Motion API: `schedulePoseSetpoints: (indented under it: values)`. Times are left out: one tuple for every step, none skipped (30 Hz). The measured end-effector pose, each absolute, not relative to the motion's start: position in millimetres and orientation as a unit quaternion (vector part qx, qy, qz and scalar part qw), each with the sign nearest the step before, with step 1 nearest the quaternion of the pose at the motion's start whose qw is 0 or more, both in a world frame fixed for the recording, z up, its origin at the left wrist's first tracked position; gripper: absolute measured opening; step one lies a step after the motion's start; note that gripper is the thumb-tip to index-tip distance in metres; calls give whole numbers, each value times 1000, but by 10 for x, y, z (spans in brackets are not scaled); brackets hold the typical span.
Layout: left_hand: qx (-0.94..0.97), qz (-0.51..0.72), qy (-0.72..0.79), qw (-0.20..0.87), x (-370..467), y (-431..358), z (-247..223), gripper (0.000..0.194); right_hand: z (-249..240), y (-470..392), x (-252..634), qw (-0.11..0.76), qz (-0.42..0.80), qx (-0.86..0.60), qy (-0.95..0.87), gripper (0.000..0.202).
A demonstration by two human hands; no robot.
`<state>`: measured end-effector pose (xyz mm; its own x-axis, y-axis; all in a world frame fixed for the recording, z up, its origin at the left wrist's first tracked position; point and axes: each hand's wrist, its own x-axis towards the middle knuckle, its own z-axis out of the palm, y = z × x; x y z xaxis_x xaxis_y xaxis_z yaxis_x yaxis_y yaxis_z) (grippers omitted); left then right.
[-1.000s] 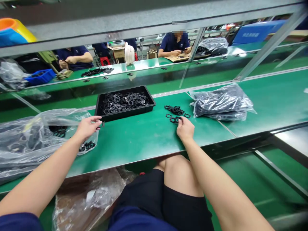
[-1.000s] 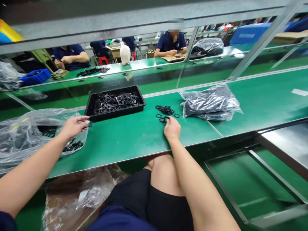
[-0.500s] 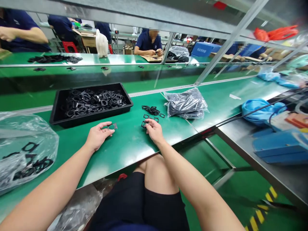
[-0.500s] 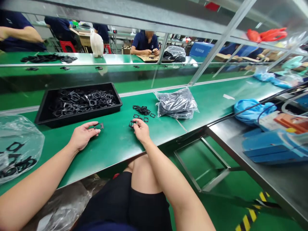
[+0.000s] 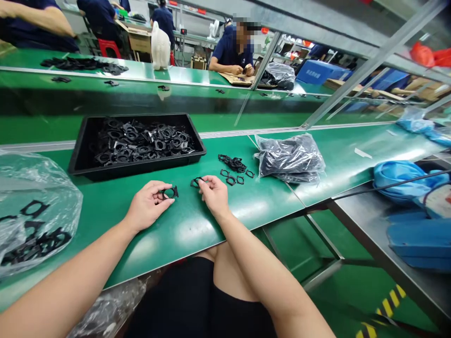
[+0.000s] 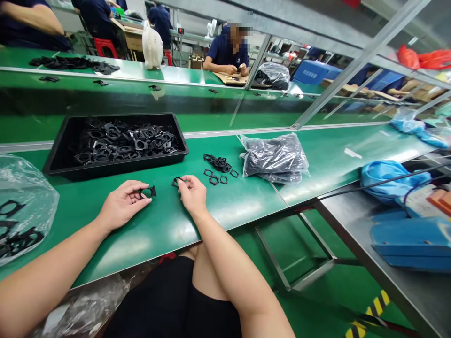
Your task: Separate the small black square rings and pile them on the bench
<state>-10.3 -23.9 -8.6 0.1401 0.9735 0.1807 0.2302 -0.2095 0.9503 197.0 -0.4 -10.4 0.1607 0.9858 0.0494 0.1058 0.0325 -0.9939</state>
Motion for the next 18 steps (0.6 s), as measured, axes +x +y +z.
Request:
schedulePoseSetpoints:
  values:
    - [636,452,476,406,-97,-246,-84,35,-84,-53,1941,535,452,-533,-475,24]
    - [639,454,476,399,-92,-254,-81,34,-63,-102,1908,549,475,-511,-460,23]
    - [643,454,477,391,-86,-262,-77,34,-45,-148,1875,560,492,-492,-450,23]
    - [648,454,478,381,-81,-269,-72,34,-32,-187,1843,562,508,-475,-449,23]
    - [654,454,478,370,-77,-275,-66,34,-25,-219,1815,560,517,-464,-451,21]
    - [661,454,478,359,-73,-280,-58,34,-26,-242,1790,555,524,-460,-453,21]
    - [667,452,478,348,-69,-285,-48,34,-35,-257,1770,549,531,-459,-454,21]
    - [673,449,479,339,-67,-289,-39,33,-50,-265,1755,545,539,-458,-450,22]
    - [677,446,482,332,-65,-293,-29,32,-70,-266,1745,543,548,-457,-442,25]
    - [680,442,486,326,-64,-296,-20,32,-91,-263,1740,542,558,-456,-432,30]
    - [683,437,490,320,-65,-300,-11,32,-110,-256,1738,541,569,-454,-422,33]
    - [688,433,491,312,-68,-303,-4,34,-125,-249,1739,539,578,-451,-415,34]
    - [697,428,491,302,-71,-305,3,35,-134,-241,1742,537,587,-447,-410,33]
    - [708,422,488,287,-75,-307,10,37,-137,-235,1747,535,594,-441,-408,31]
    - [721,416,484,271,-79,-308,15,39,-133,-231,1752,533,601,-434,-408,29]
    - [733,408,481,255,-82,-309,19,40,-125,-230,1758,530,609,-425,-409,29]
    - [742,400,480,243,-85,-308,23,41,-114,-231,1762,526,618,-418,-408,31]
    - [749,393,479,234,-87,-306,25,42,-101,-234,1767,519,629,-413,-406,33]
